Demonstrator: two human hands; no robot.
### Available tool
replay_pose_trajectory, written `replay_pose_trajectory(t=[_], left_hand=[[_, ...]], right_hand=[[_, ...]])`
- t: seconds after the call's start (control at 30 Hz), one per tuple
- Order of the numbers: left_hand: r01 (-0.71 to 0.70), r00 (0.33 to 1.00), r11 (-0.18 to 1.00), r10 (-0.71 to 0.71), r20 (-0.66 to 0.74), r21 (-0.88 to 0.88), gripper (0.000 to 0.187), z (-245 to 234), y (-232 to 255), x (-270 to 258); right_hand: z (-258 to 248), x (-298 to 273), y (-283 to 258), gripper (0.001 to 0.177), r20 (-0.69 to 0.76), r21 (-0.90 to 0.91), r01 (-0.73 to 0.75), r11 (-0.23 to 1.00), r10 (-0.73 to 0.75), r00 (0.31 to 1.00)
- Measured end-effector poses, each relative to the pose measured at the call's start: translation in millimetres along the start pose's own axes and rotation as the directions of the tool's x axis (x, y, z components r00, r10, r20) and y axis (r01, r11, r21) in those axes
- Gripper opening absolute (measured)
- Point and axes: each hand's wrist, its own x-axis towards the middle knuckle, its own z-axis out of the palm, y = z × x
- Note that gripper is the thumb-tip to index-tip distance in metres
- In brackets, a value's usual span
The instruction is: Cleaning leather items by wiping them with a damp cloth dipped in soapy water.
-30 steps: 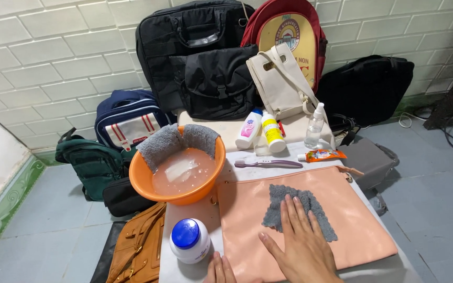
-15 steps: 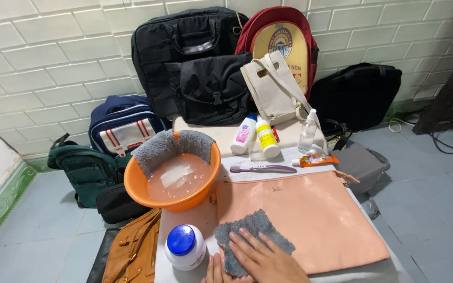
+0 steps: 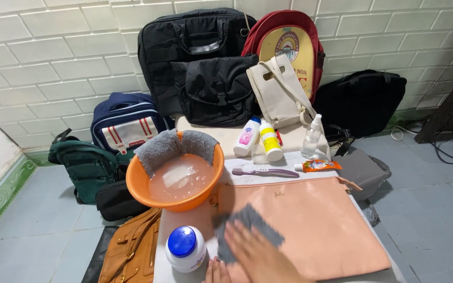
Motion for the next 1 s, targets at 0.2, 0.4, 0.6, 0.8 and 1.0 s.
replay_pose_trajectory(t=[0.2, 0.4, 0.6, 0.8, 1.0], left_hand=[[-0.001, 1.000, 1.000, 0.001, -0.015, 0.008, 0.019, 18.6, -4.5, -10.7], [-0.007, 1.000, 1.000, 0.007, -0.022, 0.018, 0.019, 12.7, -5.2, 3.8], [-0.013, 0.999, 0.999, 0.015, -0.038, 0.039, 0.019, -30.6, 15.1, 59.3], [0.000, 0.999, 0.999, 0.002, -0.053, 0.041, 0.019, 9.1, 10.7, 28.5], [0.001, 0.997, 0.999, 0.002, -0.071, 0.043, 0.020, 24.5, 28.9, 67.1]], right_hand=[[101.4, -16.8, 14.7, 0.098, -0.012, -0.012, -0.027, 1.000, 0.027, 1.000], [-45.1, 11.9, -8.2, 0.095, -0.021, -0.015, -0.054, 0.998, 0.054, 0.998], [-91.0, 46.7, -8.4, 0.092, -0.035, -0.021, -0.069, 0.997, 0.068, 0.997], [10.2, 3.0, -7.5, 0.088, -0.043, -0.044, -0.103, 0.994, 0.101, 0.994], [150.8, 1.8, 66.3, 0.085, -0.060, -0.056, -0.136, 0.989, 0.133, 0.989]])
